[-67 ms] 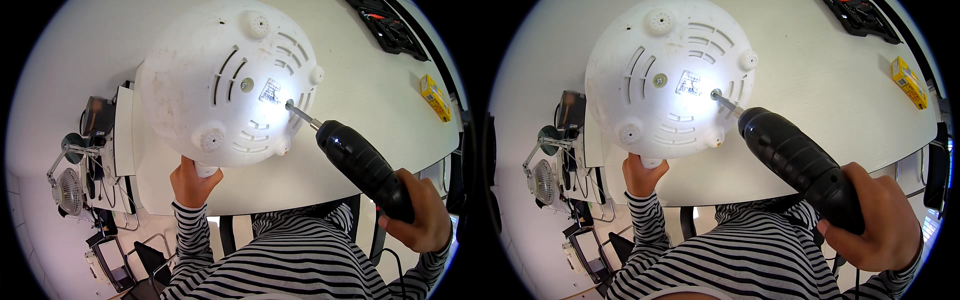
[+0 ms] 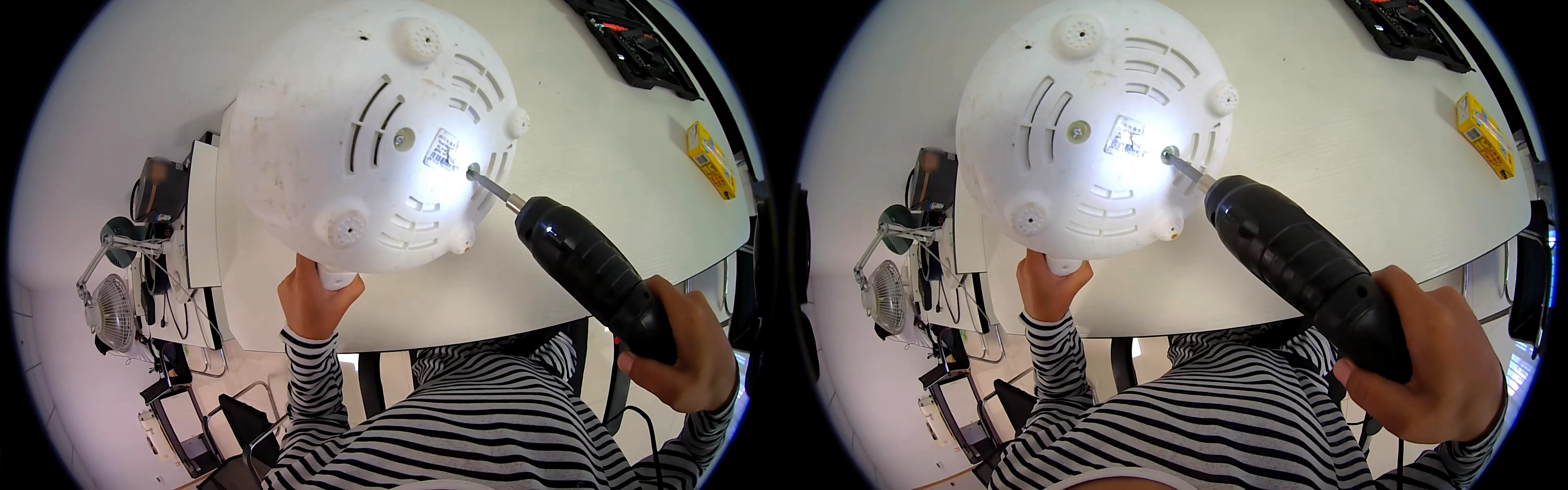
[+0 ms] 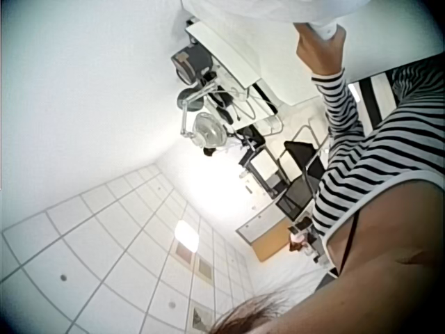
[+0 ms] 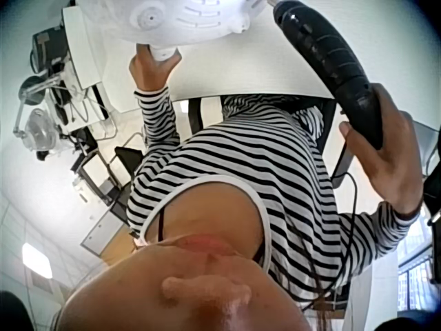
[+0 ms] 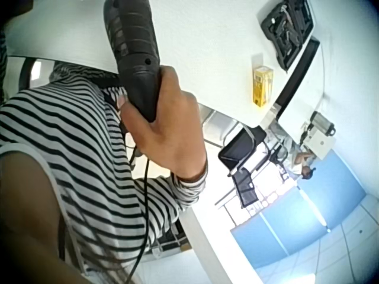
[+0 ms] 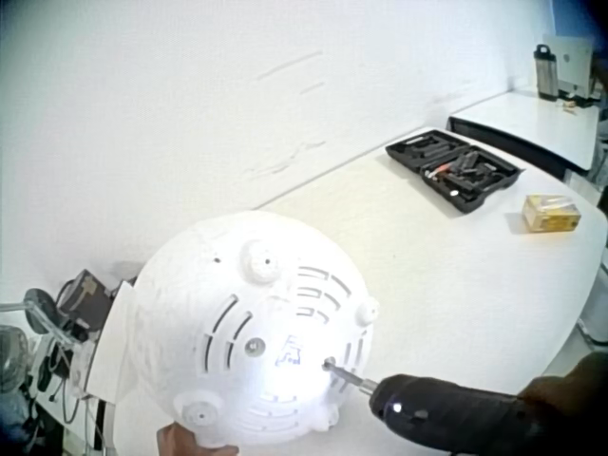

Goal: The person uses a cordless electric screwdriver to fasten screws into the underside of a white plastic appliance base. They repeatedly change screwdriver bits from a nearby toolkit and tighten multiple screws on the base while holding it steady.

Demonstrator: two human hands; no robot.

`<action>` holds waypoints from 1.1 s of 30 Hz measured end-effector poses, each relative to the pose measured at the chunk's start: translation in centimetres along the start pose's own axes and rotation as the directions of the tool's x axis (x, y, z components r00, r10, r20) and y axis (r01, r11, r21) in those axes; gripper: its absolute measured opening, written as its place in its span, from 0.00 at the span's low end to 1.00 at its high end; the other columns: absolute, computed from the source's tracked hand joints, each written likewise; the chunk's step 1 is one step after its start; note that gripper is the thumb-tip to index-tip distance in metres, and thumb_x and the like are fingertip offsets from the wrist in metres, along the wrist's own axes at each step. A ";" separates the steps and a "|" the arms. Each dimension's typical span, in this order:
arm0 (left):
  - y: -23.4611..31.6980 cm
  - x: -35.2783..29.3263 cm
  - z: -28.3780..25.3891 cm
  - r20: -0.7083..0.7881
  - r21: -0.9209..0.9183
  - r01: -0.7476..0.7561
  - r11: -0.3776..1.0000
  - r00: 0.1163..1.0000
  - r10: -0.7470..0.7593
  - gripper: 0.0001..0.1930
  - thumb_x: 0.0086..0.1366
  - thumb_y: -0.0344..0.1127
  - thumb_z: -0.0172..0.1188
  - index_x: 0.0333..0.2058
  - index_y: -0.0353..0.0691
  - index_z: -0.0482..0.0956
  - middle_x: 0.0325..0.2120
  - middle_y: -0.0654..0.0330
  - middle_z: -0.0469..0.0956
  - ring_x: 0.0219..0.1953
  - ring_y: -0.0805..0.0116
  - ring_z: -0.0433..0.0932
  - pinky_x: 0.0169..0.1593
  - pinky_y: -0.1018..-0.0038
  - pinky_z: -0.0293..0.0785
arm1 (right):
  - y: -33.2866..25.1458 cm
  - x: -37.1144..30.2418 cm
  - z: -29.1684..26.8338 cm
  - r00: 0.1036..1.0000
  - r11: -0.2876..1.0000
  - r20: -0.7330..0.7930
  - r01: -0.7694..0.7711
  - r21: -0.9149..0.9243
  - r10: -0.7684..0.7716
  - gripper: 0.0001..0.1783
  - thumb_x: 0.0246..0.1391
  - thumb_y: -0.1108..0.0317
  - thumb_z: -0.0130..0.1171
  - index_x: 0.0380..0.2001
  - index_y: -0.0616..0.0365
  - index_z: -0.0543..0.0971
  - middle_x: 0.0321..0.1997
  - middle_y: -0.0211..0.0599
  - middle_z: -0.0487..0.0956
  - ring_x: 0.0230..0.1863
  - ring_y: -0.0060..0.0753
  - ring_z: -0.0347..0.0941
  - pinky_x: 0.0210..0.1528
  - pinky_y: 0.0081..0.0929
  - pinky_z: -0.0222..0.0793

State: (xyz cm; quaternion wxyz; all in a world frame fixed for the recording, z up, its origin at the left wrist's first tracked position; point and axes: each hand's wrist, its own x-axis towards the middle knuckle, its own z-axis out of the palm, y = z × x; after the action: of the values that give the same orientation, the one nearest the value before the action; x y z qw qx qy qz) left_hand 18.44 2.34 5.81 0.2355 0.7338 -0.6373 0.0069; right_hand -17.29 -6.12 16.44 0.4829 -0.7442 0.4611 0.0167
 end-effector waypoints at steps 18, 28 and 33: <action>0.1 0.0 0.0 -0.013 0.007 -0.018 1.000 1.000 0.018 0.31 0.37 0.32 0.63 0.44 0.35 0.65 0.24 0.55 0.77 0.23 0.57 0.77 0.27 0.73 0.73 | -0.4 -0.2 -0.2 1.000 0.995 -0.004 0.029 -0.095 -0.029 0.24 0.32 0.67 0.61 0.34 0.68 0.66 0.13 0.40 0.71 0.09 0.33 0.66 0.15 0.24 0.63; 0.2 0.0 -0.2 0.005 0.011 0.008 1.000 1.000 -0.008 0.30 0.37 0.32 0.63 0.43 0.34 0.65 0.23 0.55 0.76 0.23 0.57 0.77 0.27 0.73 0.73 | -0.8 0.0 -0.5 1.000 0.996 0.010 0.025 -0.087 -0.024 0.24 0.31 0.68 0.61 0.33 0.68 0.66 0.13 0.39 0.70 0.09 0.33 0.66 0.14 0.24 0.62; 0.3 0.2 -0.2 0.000 0.012 -0.008 1.000 1.000 0.008 0.30 0.37 0.32 0.64 0.43 0.34 0.65 0.23 0.55 0.76 0.23 0.57 0.77 0.27 0.73 0.73 | 0.2 0.0 -0.1 0.998 0.997 -0.023 0.054 -0.060 -0.055 0.23 0.31 0.68 0.61 0.33 0.67 0.66 0.12 0.39 0.70 0.09 0.34 0.65 0.14 0.24 0.62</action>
State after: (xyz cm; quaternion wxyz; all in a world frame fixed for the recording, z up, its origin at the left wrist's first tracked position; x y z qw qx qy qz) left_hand 18.22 2.26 6.19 0.2312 0.7325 -0.6402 0.0118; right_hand -17.52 -6.25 16.35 0.4553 -0.7705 0.4460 0.0079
